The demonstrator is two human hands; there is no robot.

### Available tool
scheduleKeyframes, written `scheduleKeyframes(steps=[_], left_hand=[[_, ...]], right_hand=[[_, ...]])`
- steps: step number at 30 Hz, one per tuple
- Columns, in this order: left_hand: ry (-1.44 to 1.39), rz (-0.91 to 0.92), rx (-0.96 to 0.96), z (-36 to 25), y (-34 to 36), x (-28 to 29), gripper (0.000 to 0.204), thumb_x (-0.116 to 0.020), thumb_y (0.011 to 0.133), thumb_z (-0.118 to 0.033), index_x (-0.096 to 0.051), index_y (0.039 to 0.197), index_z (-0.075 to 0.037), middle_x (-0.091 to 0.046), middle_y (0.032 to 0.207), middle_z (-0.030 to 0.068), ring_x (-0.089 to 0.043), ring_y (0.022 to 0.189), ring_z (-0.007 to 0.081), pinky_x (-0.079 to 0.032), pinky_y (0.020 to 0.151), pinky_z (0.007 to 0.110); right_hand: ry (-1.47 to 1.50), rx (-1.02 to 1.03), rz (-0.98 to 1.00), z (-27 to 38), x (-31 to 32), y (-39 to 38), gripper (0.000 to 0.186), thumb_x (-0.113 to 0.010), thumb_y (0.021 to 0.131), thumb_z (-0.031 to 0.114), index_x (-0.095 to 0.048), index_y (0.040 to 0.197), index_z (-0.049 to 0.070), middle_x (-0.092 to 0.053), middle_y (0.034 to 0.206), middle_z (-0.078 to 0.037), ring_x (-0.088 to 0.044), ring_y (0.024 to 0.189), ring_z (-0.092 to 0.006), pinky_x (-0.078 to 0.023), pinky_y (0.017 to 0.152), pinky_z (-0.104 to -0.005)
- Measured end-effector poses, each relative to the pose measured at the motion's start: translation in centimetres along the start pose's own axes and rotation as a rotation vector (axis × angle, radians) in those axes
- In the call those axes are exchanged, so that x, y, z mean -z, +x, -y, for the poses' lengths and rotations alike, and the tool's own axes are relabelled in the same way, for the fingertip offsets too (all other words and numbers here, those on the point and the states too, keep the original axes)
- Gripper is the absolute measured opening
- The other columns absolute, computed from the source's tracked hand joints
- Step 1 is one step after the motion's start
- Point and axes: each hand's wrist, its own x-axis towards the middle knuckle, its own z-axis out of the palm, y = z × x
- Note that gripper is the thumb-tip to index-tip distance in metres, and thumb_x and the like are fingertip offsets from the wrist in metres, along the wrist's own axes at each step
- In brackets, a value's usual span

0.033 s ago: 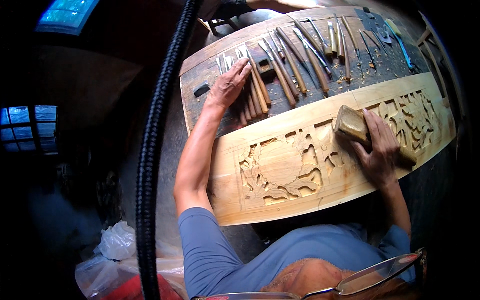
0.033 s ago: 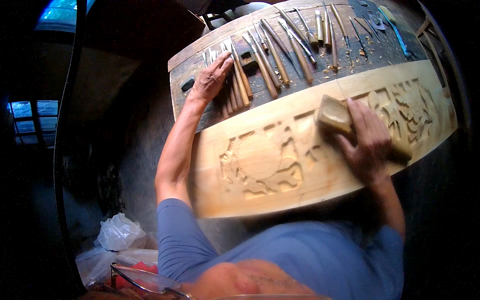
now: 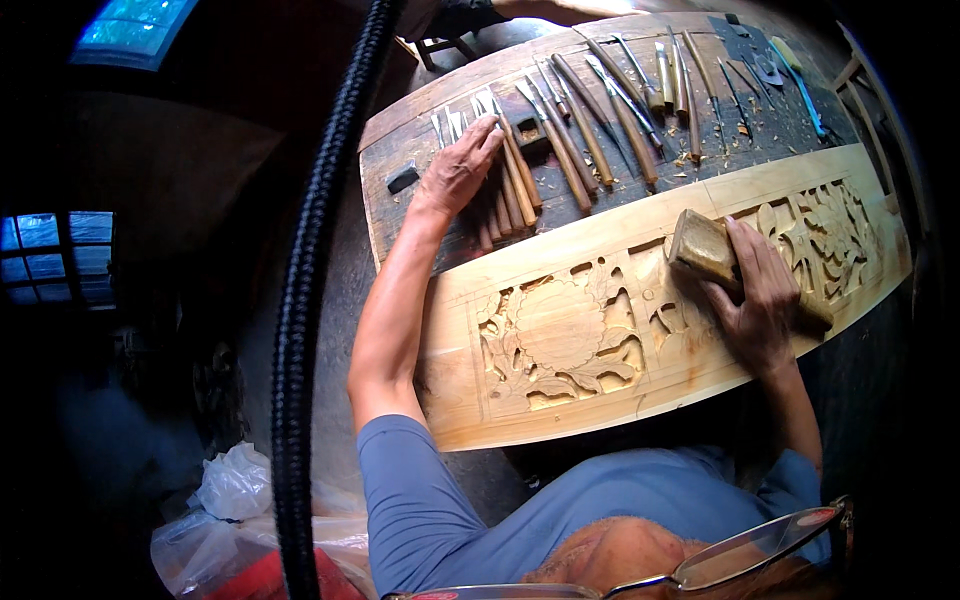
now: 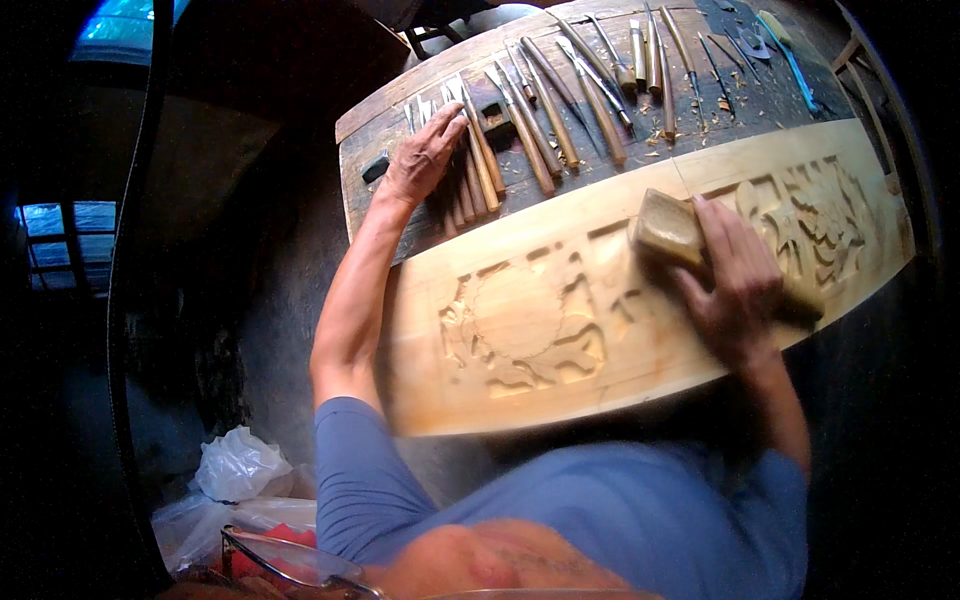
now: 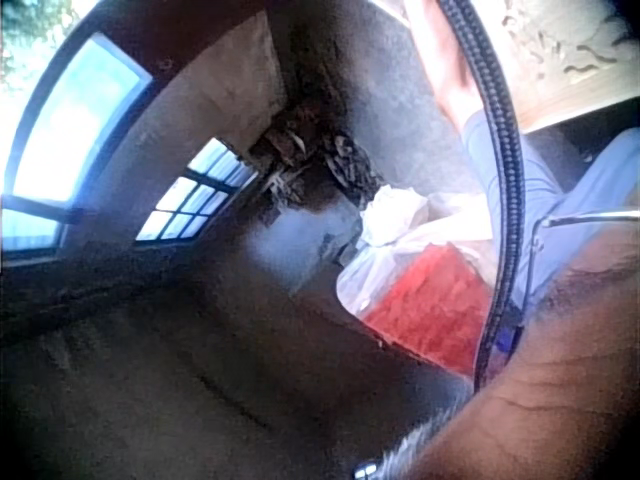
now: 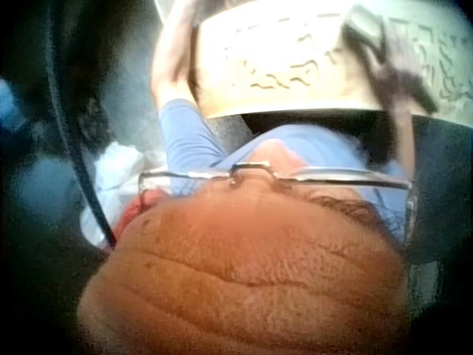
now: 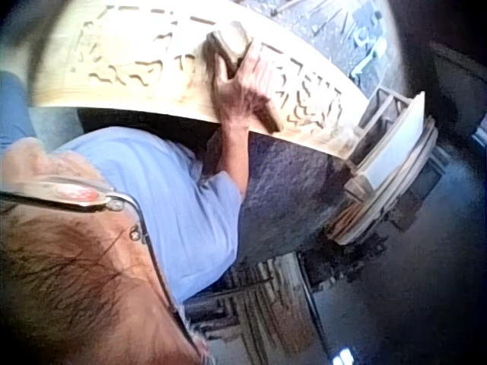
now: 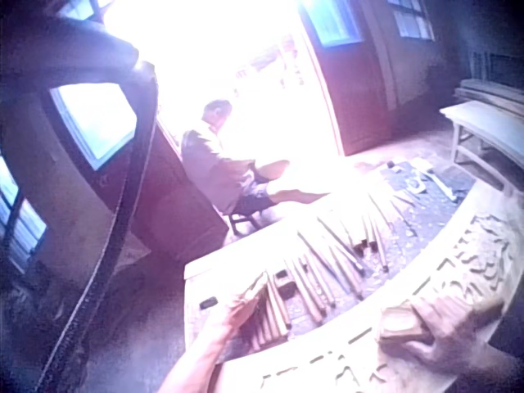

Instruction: The person carves detailed patterns into a wooden board using a variety of chisels and a mallet, striking the chisel with the mallet to remove wood.

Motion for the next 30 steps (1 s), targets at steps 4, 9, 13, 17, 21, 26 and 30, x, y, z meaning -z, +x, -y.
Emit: scheduleKeyframes(steps=[4, 9, 13, 17, 21, 26, 30], left_hand=[[0.138, -0.097, -0.135, -2.4, 2.6, 1.4, 0.027, -0.067, 0.097, -0.002, -0.069, 0.124, -0.003, -0.066, 0.142, 0.0183, -0.072, 0.122, 0.0328, -0.065, 0.097, 0.039], [0.16, 0.003, -0.358, -6.8, 6.1, 0.9, 0.034, -0.073, 0.092, -0.004, -0.071, 0.125, -0.01, -0.068, 0.122, 0.0046, -0.072, 0.108, 0.0213, -0.067, 0.082, 0.03], [0.092, 0.046, -0.356, -6.8, 5.9, 0.4, 0.031, -0.071, 0.09, -0.009, -0.068, 0.122, -0.008, -0.065, 0.121, 0.0047, -0.07, 0.108, 0.0225, -0.065, 0.086, 0.033], [0.1, 0.028, -0.355, -7.0, 6.3, -0.4, 0.032, -0.07, 0.091, -0.009, -0.066, 0.123, -0.009, -0.064, 0.126, 0.0044, -0.068, 0.112, 0.0231, -0.065, 0.087, 0.034], [0.166, -0.03, -0.273, -7.3, 7.0, 0.0, 0.032, -0.072, 0.094, -0.012, -0.064, 0.125, -0.014, -0.068, 0.128, 0.0045, -0.07, 0.113, 0.0224, -0.066, 0.084, 0.034], [-0.019, -0.624, 0.048, -7.3, 8.6, 6.4, 0.021, -0.073, 0.102, -0.011, -0.064, 0.121, -0.011, -0.078, 0.116, 0.0101, -0.078, 0.094, 0.0253, -0.063, 0.072, 0.039], [-0.014, -1.01, 0.114, -6.5, 3.9, 11.8, 0.023, -0.062, 0.113, -0.023, -0.058, 0.125, -0.005, -0.07, 0.096, 0.0128, -0.069, 0.081, 0.0263, -0.055, 0.075, 0.038]], right_hand=[[-0.002, -0.015, -0.008, 0.0, 0.0, -0.1, 0.092, -0.094, 0.073, 0.012, -0.055, 0.156, 0.006, -0.066, 0.143, -0.02, -0.067, 0.126, -0.0412, -0.054, 0.107, -0.049], [-0.019, -0.018, 0.025, -0.3, 0.1, 0.0, 0.092, -0.095, 0.073, 0.011, -0.055, 0.156, 0.006, -0.067, 0.142, -0.02, -0.067, 0.126, -0.0404, -0.055, 0.106, -0.048], [-0.023, 0.007, 0.02, -0.2, 0.5, 0.6, 0.094, -0.095, 0.072, 0.01, -0.055, 0.157, 0.007, -0.067, 0.142, -0.019, -0.067, 0.126, -0.0402, -0.055, 0.106, -0.048], [-0.033, -0.024, 0.056, -0.5, 0.8, 0.6, 0.089, -0.092, 0.075, 0.009, -0.055, 0.155, 0.005, -0.066, 0.145, -0.019, -0.065, 0.131, -0.0419, -0.052, 0.11, -0.049], [-0.023, -0.035, 0.088, -0.6, 1.6, 1.4, 0.085, -0.091, 0.078, 0.01, -0.055, 0.155, 0.004, -0.066, 0.146, -0.02, -0.064, 0.131, -0.0431, -0.052, 0.111, -0.0492], [-0.047, 0.013, -0.006, -0.9, 2.1, 2.3, 0.088, -0.094, 0.074, 0.012, -0.058, 0.154, 0.008, -0.068, 0.14, -0.019, -0.067, 0.125, -0.041, -0.055, 0.106, -0.0478], [-0.102, 0.02, -0.01, -0.8, 1.8, 2.2, 0.085, -0.094, 0.079, 0.021, -0.058, 0.154, 0.008, -0.069, 0.142, -0.02, -0.068, 0.126, -0.04, -0.054, 0.108, -0.0483]])
